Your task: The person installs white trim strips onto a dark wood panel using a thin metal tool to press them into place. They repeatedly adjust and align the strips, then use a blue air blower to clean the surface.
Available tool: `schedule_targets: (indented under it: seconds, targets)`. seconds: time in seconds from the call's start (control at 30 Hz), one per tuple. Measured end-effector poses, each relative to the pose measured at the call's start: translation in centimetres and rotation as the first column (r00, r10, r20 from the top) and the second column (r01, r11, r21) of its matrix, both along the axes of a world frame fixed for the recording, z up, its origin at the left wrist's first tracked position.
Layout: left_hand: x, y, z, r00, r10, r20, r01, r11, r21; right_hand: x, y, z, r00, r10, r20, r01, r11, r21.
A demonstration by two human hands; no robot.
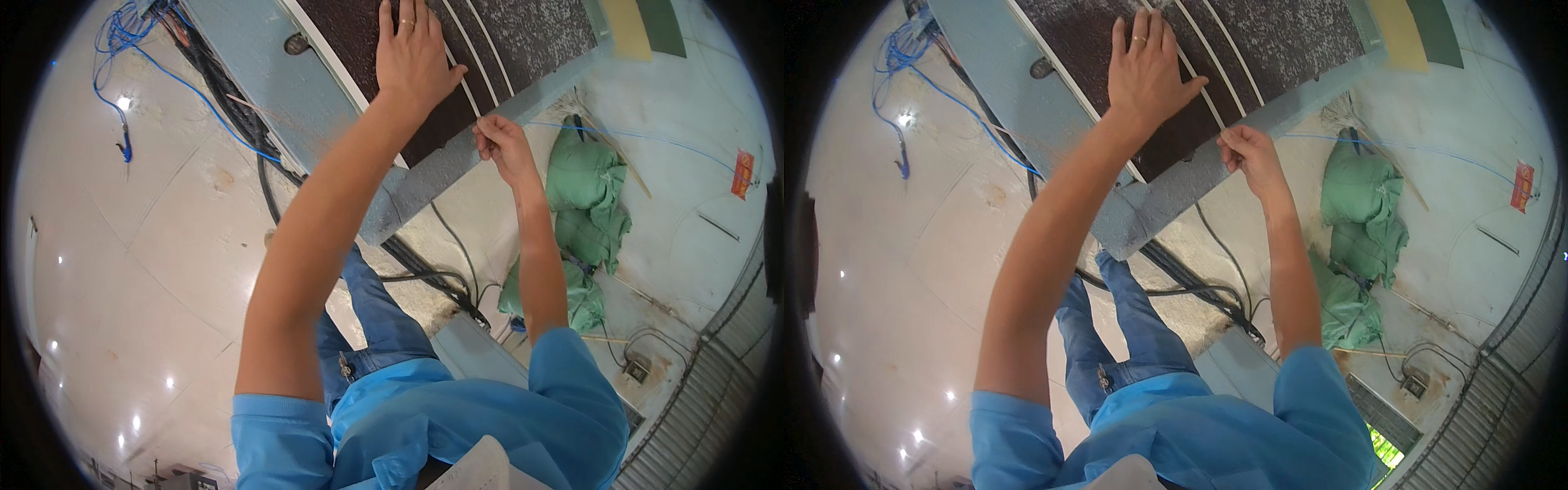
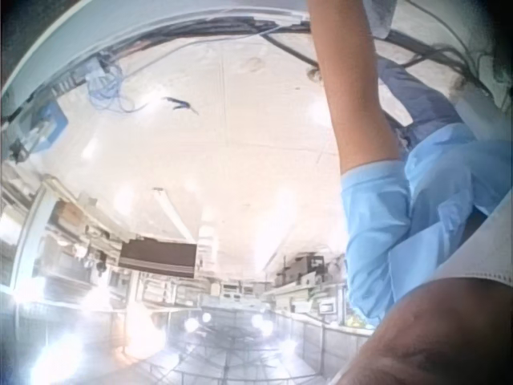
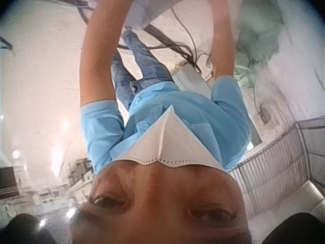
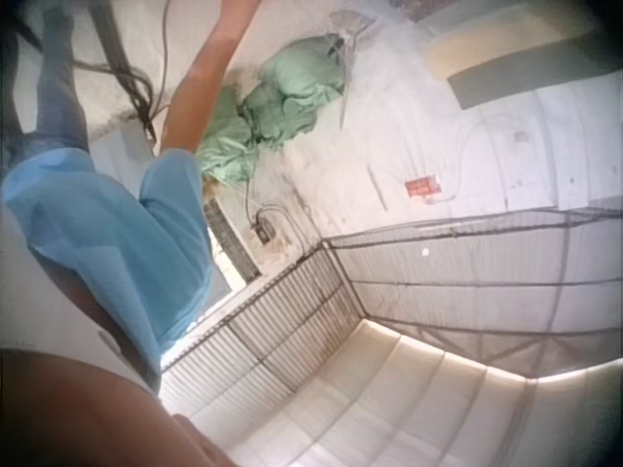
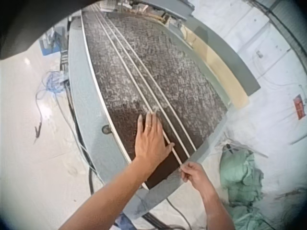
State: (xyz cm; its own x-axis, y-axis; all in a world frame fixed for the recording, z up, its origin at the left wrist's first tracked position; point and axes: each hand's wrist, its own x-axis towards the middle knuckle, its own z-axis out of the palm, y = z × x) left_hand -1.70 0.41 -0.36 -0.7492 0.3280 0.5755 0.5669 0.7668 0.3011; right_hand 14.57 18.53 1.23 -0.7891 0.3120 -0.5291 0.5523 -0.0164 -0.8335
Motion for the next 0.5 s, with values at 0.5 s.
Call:
schedule_targets:
  seconds: [0.5]
  targets:
    - [3.8,1.8,2.5,0.955,-0.081,0.286,0.215,0.854,-0.473,-0.5,1.3,-0.5,0.993,-0.07,0.091,0.084,0.984,-0.157]
